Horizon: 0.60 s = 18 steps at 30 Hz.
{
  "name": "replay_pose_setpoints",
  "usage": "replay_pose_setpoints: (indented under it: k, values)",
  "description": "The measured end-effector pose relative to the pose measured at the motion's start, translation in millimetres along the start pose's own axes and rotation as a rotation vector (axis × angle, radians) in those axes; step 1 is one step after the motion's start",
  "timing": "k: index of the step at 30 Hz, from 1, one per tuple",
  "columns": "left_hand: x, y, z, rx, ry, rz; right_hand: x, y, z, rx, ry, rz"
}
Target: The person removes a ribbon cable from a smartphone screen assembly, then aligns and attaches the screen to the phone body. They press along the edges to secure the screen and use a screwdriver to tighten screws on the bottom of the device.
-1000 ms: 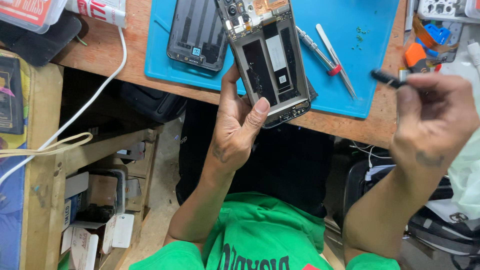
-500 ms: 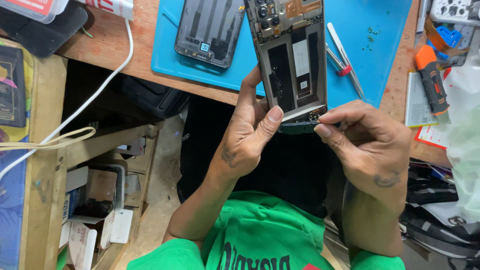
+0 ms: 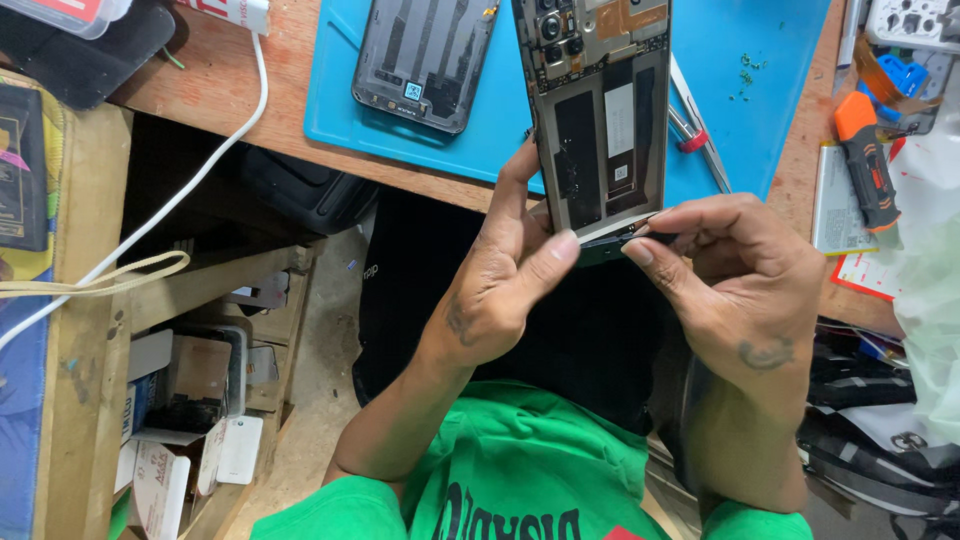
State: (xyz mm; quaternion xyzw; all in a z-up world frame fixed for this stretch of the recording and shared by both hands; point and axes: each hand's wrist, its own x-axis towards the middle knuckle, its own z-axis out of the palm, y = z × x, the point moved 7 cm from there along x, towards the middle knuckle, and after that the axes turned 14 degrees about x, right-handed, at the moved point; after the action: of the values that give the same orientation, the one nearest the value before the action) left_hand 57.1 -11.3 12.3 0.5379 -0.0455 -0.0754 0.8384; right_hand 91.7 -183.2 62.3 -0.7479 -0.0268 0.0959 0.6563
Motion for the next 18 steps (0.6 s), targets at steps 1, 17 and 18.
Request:
replay_pose_setpoints:
  k: [1,17,18]
  values:
    - [0,1,2,-0.014,-0.023,0.048,-2,0,2,0.010,0.010,-0.021]
    - [-2,-14,10,-0.032,-0.007,0.014,-14,-9,14,-0.094,0.058,-0.210]
    - [-2,-15,9,-0.028,0.000,-0.001,-14,-10,15,-0.098,0.056,-0.219]
